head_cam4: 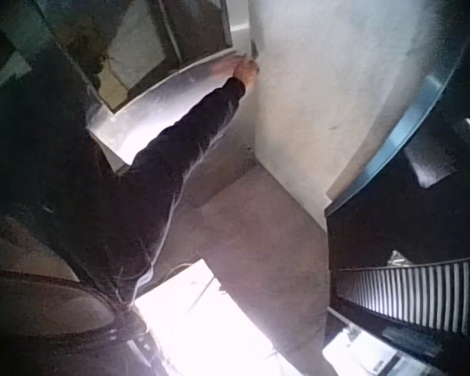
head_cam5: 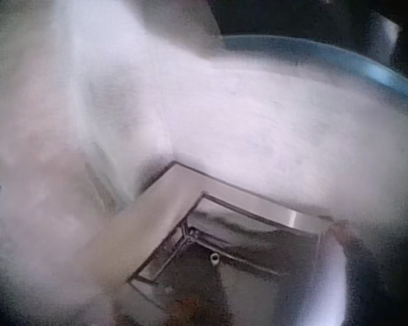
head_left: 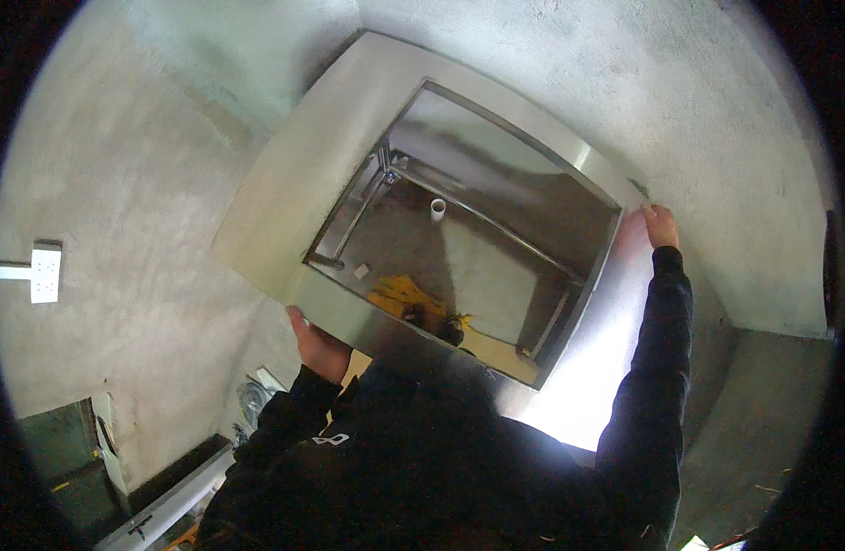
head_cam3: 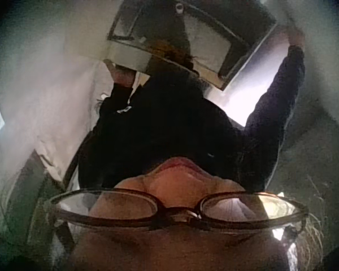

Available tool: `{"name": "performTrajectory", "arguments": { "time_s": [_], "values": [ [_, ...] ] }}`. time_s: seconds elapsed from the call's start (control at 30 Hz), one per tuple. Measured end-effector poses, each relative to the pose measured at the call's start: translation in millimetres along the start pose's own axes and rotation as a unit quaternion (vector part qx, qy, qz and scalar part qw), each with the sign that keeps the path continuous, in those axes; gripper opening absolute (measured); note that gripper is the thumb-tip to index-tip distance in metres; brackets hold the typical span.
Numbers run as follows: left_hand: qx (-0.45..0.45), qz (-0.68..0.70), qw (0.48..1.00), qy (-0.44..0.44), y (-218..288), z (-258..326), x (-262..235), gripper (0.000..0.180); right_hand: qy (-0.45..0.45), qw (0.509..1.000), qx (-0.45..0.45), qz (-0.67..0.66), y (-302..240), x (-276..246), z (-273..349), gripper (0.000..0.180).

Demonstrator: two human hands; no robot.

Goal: The person assembles a stainless steel frame by connecting tubular metal pieces and attaching a large metal panel. They repeatedly adjust the frame's position and alignment while working in a cluttered room.

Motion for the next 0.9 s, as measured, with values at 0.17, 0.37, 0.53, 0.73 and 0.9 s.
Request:
{"name": "performTrajectory", "arguments": {
  "time_s": [0.17, 0.37, 0.53, 0.73, 0.9],
  "values": [
    [0.049, -0.033, 0.998, 0.011, 1, -6, -5, 0.066, -0.063, 0.998, 0.007, -0.009, -25, 20, -17, 0.057],
    [0.059, 0.021, 0.998, 0.028, 1, -3, -3, 0.063, -0.244, 0.963, 0.026, -0.112, -89, 31, -42, 0.072],
    [0.085, 0.014, 0.996, 0.029, 3, -2, 0, 0.059, -0.277, 0.903, 0.037, -0.326, -91, 49, -49, 0.056],
    [0.086, 0.015, 0.994, 0.066, 6, 10, 13, 0.059, -0.258, 0.949, -0.006, -0.179, -97, 45, -63, 0.052],
    [0.069, -0.012, 0.998, 0.008, 5, 15, 36, 0.063, -0.218, 0.934, -0.048, -0.279, -80, 25, -55, 0.063]
  ]
}}
Point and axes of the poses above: each hand's wrist, its own z-axis away from the middle knuckle, its own x-axis out of the palm, y = z × x, the point moved 5 cm from there along -z, towards the middle knuckle, and after that the axes turned 6 degrees about -z, right-handed, at the moved point
